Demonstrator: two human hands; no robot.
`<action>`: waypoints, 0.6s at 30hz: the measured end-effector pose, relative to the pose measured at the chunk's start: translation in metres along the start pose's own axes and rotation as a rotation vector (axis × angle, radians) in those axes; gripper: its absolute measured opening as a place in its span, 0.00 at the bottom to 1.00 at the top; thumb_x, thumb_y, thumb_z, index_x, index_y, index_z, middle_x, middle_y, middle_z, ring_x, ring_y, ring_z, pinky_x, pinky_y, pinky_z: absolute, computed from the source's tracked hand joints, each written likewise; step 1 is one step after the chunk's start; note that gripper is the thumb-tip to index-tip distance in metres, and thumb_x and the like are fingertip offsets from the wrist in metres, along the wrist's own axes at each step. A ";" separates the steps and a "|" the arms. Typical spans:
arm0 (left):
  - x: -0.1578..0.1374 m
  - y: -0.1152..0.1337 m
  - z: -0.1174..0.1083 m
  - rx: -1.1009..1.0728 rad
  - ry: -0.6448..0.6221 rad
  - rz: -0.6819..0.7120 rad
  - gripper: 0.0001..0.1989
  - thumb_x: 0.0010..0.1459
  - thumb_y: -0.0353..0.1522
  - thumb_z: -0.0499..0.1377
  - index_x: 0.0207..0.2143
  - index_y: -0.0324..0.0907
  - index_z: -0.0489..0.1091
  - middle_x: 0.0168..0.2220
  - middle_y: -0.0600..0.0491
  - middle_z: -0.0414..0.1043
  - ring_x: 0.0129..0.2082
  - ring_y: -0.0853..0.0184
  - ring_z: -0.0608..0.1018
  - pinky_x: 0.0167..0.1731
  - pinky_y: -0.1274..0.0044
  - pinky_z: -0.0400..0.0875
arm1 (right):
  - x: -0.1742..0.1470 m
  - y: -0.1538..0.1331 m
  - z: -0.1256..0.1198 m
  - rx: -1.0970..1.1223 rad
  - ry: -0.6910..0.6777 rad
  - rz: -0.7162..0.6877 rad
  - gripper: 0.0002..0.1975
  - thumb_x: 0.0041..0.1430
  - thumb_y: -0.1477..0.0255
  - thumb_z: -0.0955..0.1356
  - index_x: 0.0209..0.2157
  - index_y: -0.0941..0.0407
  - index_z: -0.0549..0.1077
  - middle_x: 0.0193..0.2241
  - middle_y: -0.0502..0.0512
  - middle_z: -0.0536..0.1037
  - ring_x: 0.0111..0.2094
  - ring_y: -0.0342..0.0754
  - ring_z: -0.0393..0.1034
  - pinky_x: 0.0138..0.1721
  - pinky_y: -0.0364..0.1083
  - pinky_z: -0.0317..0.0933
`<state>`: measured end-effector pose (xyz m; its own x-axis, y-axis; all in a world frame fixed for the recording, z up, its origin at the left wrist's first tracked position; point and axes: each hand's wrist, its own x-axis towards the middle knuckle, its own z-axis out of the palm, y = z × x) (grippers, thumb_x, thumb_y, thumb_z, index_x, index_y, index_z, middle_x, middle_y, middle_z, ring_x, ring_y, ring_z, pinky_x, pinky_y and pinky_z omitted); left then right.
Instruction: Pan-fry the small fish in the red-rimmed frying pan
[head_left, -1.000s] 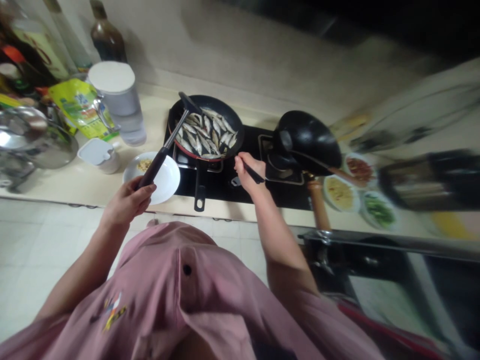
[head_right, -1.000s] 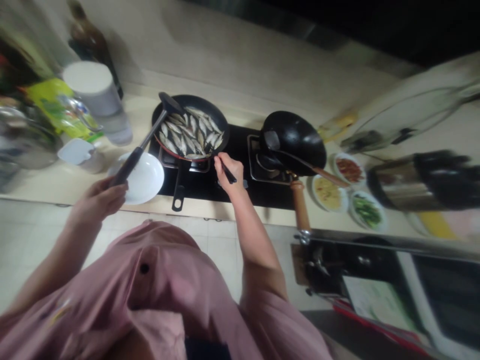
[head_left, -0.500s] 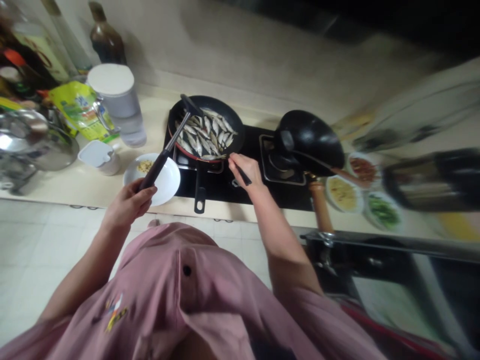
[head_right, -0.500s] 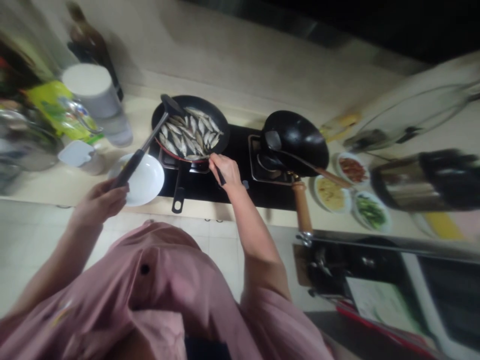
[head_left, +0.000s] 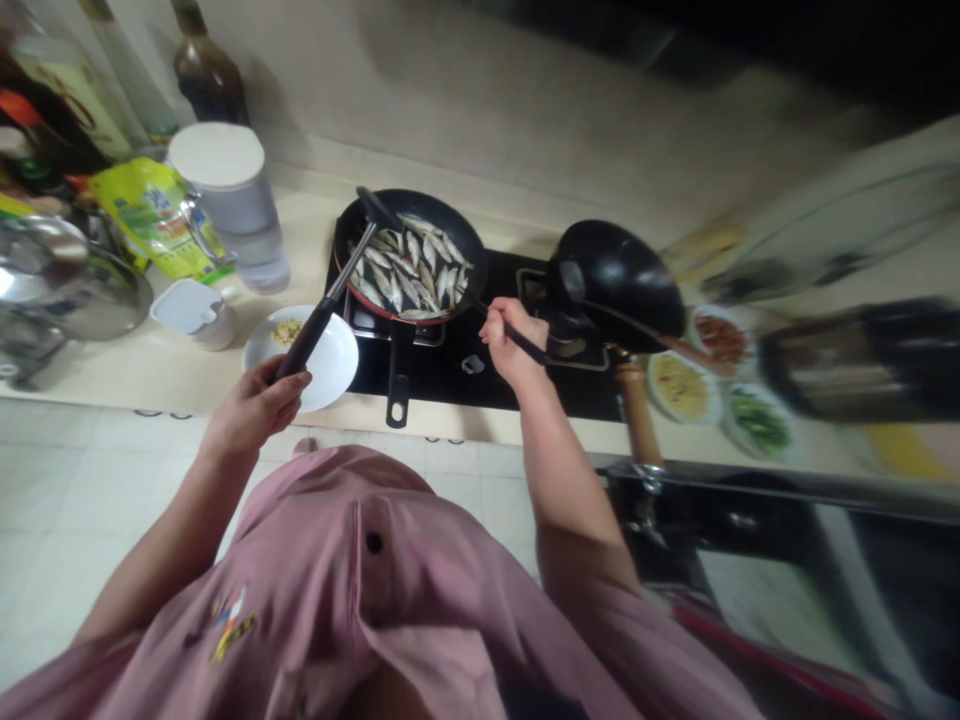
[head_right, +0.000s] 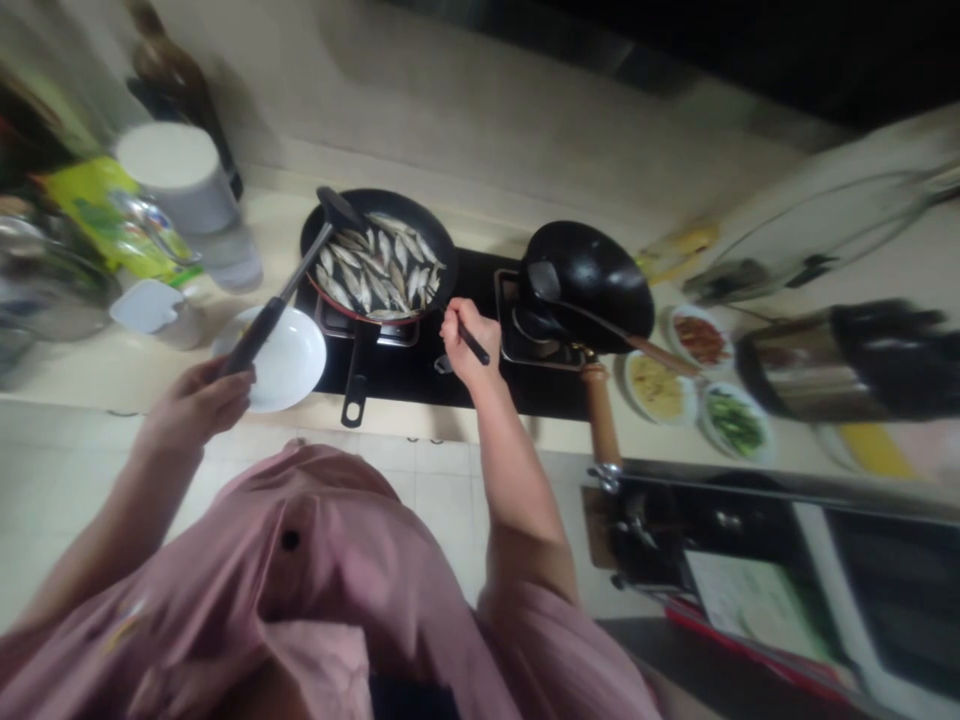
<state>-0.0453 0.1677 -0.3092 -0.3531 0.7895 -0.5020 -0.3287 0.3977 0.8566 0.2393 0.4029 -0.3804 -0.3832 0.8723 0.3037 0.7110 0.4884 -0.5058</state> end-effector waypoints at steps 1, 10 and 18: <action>0.000 -0.001 0.000 -0.002 -0.003 0.001 0.16 0.46 0.35 0.70 0.33 0.39 0.67 0.15 0.62 0.54 0.12 0.78 0.57 0.11 0.84 0.47 | 0.001 0.000 0.002 -0.007 -0.019 0.000 0.11 0.67 0.65 0.59 0.41 0.54 0.70 0.23 0.50 0.79 0.25 0.48 0.76 0.33 0.45 0.66; 0.000 -0.007 -0.006 -0.022 -0.012 0.029 0.16 0.48 0.35 0.70 0.35 0.39 0.68 0.16 0.62 0.54 0.11 0.78 0.57 0.11 0.83 0.47 | 0.002 0.007 0.005 0.008 0.035 0.015 0.15 0.67 0.59 0.61 0.35 0.54 0.71 0.22 0.51 0.79 0.25 0.48 0.76 0.31 0.45 0.67; 0.000 -0.004 -0.005 -0.019 -0.005 0.030 0.16 0.47 0.35 0.70 0.32 0.39 0.68 0.16 0.62 0.55 0.12 0.78 0.57 0.11 0.84 0.47 | 0.008 0.006 0.017 0.046 0.026 -0.016 0.16 0.67 0.61 0.60 0.37 0.55 0.74 0.23 0.53 0.78 0.25 0.47 0.75 0.31 0.44 0.68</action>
<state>-0.0483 0.1632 -0.3135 -0.3588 0.8033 -0.4754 -0.3346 0.3648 0.8689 0.2305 0.4127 -0.3948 -0.3780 0.8640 0.3325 0.6772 0.5030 -0.5370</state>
